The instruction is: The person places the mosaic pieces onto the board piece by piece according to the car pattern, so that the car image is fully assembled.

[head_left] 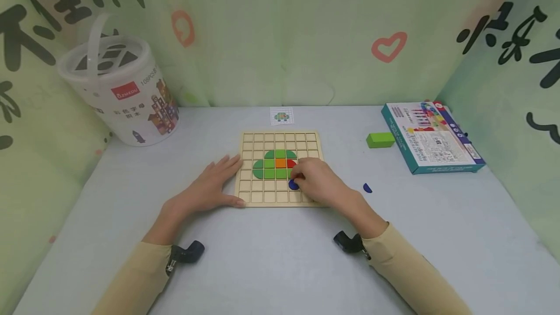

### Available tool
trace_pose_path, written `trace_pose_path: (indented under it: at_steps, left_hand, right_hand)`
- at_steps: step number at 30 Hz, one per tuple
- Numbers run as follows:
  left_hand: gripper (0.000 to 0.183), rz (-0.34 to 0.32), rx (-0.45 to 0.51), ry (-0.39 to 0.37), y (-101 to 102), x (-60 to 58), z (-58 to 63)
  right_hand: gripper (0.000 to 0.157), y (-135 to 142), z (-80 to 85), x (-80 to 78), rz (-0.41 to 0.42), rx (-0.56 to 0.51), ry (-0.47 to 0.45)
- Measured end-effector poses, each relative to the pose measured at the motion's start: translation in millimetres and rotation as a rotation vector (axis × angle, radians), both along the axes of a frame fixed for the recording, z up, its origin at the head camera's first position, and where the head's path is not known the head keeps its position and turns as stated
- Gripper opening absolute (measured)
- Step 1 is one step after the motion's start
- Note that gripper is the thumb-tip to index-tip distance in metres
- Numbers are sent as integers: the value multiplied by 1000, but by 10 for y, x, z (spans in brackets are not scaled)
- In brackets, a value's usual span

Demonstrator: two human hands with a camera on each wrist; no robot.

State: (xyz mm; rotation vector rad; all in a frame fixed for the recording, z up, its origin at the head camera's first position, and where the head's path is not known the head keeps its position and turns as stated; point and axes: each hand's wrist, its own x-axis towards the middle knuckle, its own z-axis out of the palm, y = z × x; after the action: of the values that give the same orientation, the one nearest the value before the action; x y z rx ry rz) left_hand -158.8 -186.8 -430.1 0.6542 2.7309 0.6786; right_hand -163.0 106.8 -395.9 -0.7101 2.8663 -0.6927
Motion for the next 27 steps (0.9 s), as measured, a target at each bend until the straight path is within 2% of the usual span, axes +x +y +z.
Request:
trace_pose_path:
  at_steps: [8,15,21,27]
  left_hand:
    - [115,-6,2,4,-18,-9,-22]
    - [115,-8,0,0,2,-13,-25]
    - [115,2,-1,-9,5,-2,-10]
    - [114,13,-2,-11,-11,5,-13]
  right_hand:
    - [14,143,21,12,9,17,2]
    - [15,391,81,84,-1,34,23]
    - [7,618,79,179,-47,24,-52]
    - [13,756,18,218,-60,13,-145]
